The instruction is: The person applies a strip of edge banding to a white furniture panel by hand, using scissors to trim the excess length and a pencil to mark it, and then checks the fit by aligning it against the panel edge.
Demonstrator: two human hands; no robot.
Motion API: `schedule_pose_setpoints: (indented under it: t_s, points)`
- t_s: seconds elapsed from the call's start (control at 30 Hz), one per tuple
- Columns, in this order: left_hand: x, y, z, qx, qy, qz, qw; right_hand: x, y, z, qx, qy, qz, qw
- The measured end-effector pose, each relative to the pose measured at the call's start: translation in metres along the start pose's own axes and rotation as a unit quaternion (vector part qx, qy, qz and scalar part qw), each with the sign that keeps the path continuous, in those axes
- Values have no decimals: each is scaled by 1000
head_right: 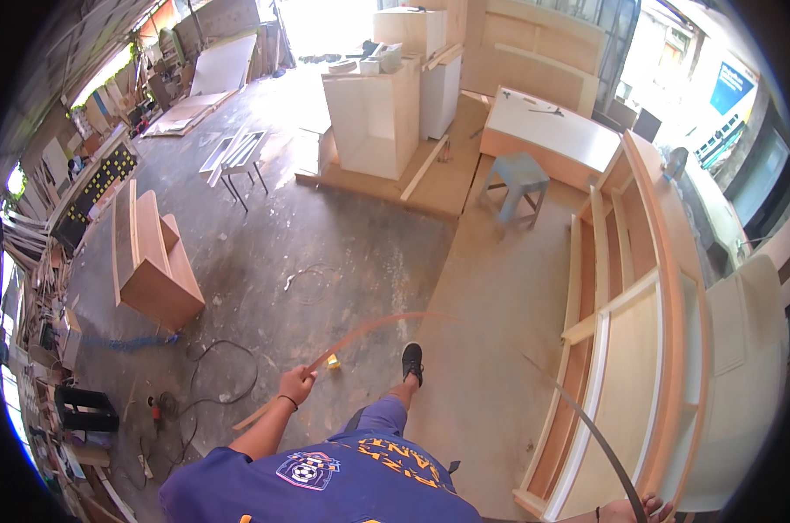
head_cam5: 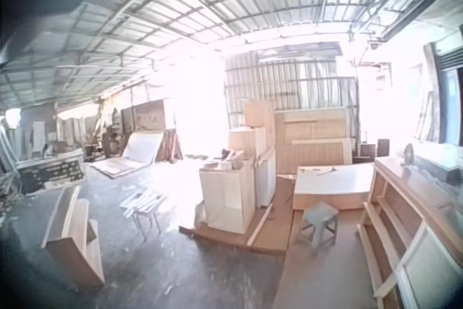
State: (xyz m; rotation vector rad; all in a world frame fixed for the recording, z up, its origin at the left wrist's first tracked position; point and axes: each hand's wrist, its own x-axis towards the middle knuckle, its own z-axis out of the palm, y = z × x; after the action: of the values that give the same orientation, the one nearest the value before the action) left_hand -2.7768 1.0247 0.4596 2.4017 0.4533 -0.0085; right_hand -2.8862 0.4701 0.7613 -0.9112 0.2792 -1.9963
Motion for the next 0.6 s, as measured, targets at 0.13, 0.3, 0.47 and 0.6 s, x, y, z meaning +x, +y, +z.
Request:
schedule_pose_setpoints:
  t_s: [0.13, 0.3, 0.47, 0.6]
  points:
    - [73, 21, 44, 8, -25, -16, 1000, 0, 98, 45, 56, 50, 46, 996]
    - [190, 88, 85, -60, -68, -14, 996, -30, 159, 177, 65, 19, -20, 998]
    - [309, 197, 93, -84, -64, 66, 992, -44, 228, 260, 31, 7, -96, 995]
    - [394, 262, 118, -97, -109, 83, 986, -61, 306, 300, 11, 44, -105, 993]
